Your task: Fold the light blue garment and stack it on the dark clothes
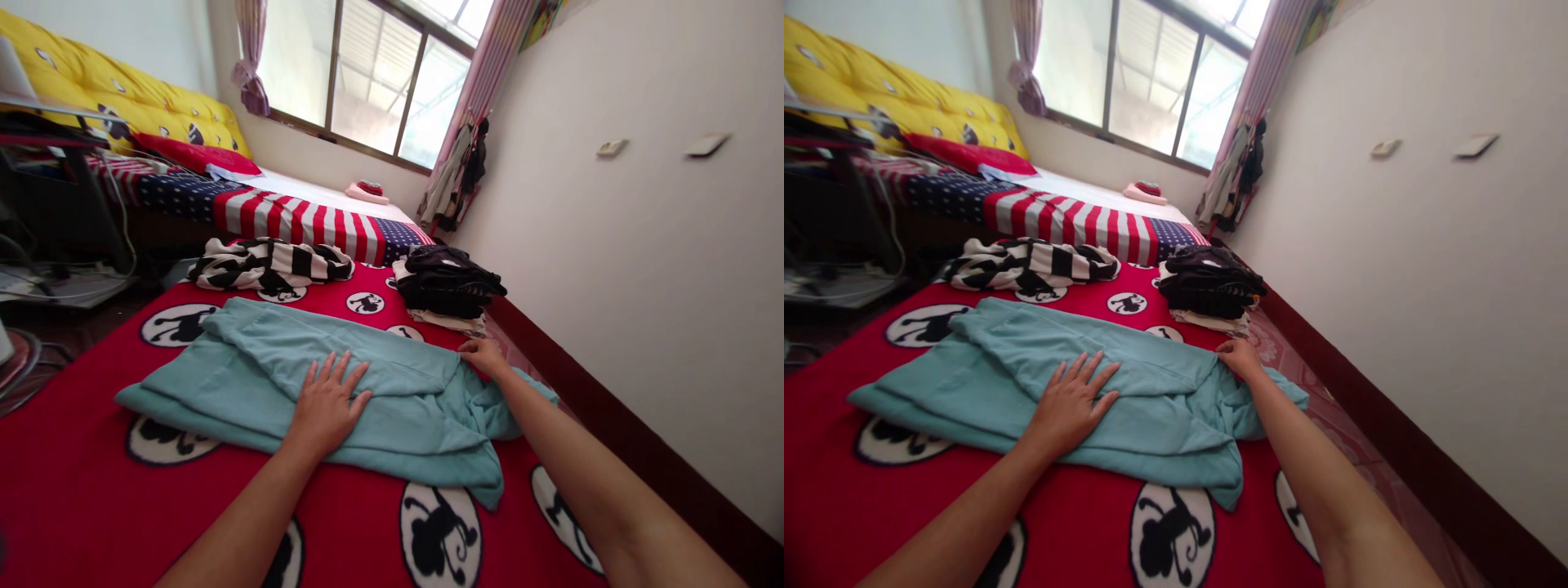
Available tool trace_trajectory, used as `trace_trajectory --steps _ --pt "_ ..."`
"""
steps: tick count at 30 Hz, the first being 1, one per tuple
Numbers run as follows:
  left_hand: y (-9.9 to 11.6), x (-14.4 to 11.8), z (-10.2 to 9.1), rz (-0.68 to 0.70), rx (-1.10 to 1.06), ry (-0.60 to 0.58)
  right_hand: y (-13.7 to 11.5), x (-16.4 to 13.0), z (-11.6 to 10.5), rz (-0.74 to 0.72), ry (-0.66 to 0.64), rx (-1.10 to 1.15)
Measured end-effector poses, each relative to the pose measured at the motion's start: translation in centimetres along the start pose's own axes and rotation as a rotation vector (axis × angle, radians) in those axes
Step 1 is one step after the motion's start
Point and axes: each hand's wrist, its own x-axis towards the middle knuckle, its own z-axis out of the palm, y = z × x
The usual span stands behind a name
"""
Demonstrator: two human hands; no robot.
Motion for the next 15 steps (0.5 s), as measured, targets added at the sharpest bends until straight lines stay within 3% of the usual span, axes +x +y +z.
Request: trace_trajectory --steps 8,15 --pt "-0.1 -0.1 0.1 0.002 0.012 0.007 0.0 -0.1 0.8 0.113 0.145 -0.113" --pt "-0.1 0.0 0.0 0.013 0.007 0.002 -0.8 -0.7 1.3 0.172 0.151 -0.174"
